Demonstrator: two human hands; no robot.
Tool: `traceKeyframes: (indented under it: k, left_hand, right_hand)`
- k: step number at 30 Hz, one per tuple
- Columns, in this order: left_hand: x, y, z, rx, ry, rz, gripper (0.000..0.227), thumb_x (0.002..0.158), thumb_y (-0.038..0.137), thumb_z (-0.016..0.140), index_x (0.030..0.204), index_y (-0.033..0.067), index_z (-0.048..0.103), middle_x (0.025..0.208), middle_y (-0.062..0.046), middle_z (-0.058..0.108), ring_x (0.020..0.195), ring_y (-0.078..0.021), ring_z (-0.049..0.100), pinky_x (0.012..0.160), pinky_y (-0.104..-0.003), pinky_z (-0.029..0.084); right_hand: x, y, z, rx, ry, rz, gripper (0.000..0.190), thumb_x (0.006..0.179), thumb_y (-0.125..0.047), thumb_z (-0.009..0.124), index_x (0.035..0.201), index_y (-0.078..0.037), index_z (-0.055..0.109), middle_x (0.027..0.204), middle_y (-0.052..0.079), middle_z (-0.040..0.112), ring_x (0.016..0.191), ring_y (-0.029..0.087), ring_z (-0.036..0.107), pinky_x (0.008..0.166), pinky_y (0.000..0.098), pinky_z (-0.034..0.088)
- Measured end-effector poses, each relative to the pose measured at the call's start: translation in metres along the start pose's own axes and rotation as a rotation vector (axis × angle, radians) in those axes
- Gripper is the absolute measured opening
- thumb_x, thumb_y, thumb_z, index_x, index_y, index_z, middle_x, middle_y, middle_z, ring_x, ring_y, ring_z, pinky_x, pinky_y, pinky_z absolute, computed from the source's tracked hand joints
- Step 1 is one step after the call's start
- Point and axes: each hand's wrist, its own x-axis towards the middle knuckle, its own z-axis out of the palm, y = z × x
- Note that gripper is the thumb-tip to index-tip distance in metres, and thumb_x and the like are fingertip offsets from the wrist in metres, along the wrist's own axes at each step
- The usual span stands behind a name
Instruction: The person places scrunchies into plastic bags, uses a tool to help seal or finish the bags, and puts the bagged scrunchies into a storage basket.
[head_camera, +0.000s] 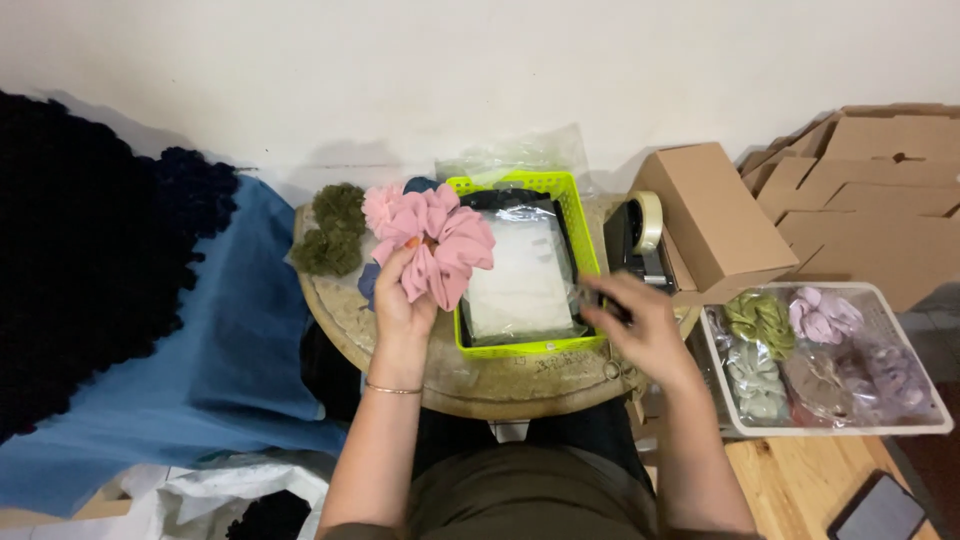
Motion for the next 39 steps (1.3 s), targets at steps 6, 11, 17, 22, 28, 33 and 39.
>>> traceKeyframes:
  k: [6, 11, 17, 22, 28, 33, 39]
  left_hand:
    - [0.014, -0.010, -0.020, 0.079, -0.028, -0.008, 0.007, 0.083, 0.006, 0.068, 0.088, 0.0027, 0.071, 0.082, -0.006, 0.071, 0.075, -0.0150, 0.067, 0.067, -0.024, 0.051]
    - [0.005, -0.008, -0.001, 0.127, -0.057, 0.027, 0.007, 0.082, 0.004, 0.067, 0.086, 0.0015, 0.072, 0.081, -0.006, 0.070, 0.074, -0.0158, 0.065, 0.070, -0.025, 0.050]
    - [-0.032, 0.004, 0.064, 0.281, 0.033, 0.087, 0.042, 0.075, 0.002, 0.071, 0.111, 0.0025, 0.049, 0.100, -0.012, 0.063, 0.093, -0.0219, 0.064, 0.082, -0.034, 0.053]
    - [-0.048, -0.042, 0.091, 0.627, -0.383, 0.617, 0.024, 0.076, -0.001, 0.080, 0.090, 0.0118, 0.065, 0.086, -0.005, 0.065, 0.087, -0.0079, 0.060, 0.073, -0.022, 0.050]
    - [-0.062, -0.059, 0.118, 1.248, -1.387, 0.630, 0.048, 0.068, 0.004, 0.070, 0.115, -0.0004, 0.062, 0.090, -0.021, 0.070, 0.087, -0.0385, 0.069, 0.089, -0.051, 0.052]
    - [0.031, -0.069, 0.101, 0.937, -1.057, 0.333, 0.049, 0.082, -0.003, 0.062, 0.130, 0.0074, 0.068, 0.111, -0.014, 0.074, 0.108, -0.0299, 0.071, 0.098, -0.041, 0.057]
    - [0.156, -0.108, 0.028, 1.944, -0.763, 0.577, 0.028, 0.082, 0.011, 0.061, 0.103, 0.0193, 0.078, 0.090, -0.008, 0.075, 0.094, -0.0307, 0.073, 0.083, -0.040, 0.060]
  right_hand:
    - [-0.062, -0.015, 0.046, -0.132, -0.390, -0.091, 0.032, 0.092, -0.014, 0.073, 0.124, -0.009, 0.071, 0.103, 0.004, 0.068, 0.092, 0.020, 0.069, 0.080, 0.0325, 0.057]
    - [-0.077, 0.025, 0.083, -0.598, -0.265, -0.422, 0.039, 0.091, -0.005, 0.064, 0.131, -0.008, 0.061, 0.109, 0.009, 0.058, 0.090, 0.029, 0.058, 0.075, 0.0398, 0.050]
    - [-0.074, 0.031, 0.072, -0.451, -0.084, -0.475, 0.031, 0.094, -0.001, 0.067, 0.124, 0.000, 0.058, 0.119, 0.013, 0.060, 0.103, 0.031, 0.057, 0.087, 0.0443, 0.049]
    - [-0.043, 0.024, 0.041, -0.072, 0.289, -0.048, 0.037, 0.090, -0.027, 0.069, 0.119, -0.004, 0.074, 0.111, 0.014, 0.076, 0.103, 0.032, 0.073, 0.090, 0.0454, 0.058]
    - [0.010, 0.006, 0.025, 1.358, 0.440, 0.420, 0.035, 0.102, -0.046, 0.060, 0.085, -0.016, 0.060, 0.059, -0.009, 0.046, 0.044, 0.012, 0.049, 0.037, 0.0243, 0.041]
    - [0.044, -0.056, -0.019, 1.347, 0.788, 0.481, 0.033, 0.083, -0.009, 0.081, 0.108, 0.003, 0.063, 0.080, 0.016, 0.069, 0.061, 0.024, 0.071, 0.043, 0.0258, 0.057]
    - [0.026, -0.015, -0.024, 1.404, 0.795, 0.385, 0.008, 0.092, -0.007, 0.068, 0.095, 0.001, 0.068, 0.090, 0.022, 0.074, 0.081, 0.033, 0.078, 0.072, 0.0385, 0.066]
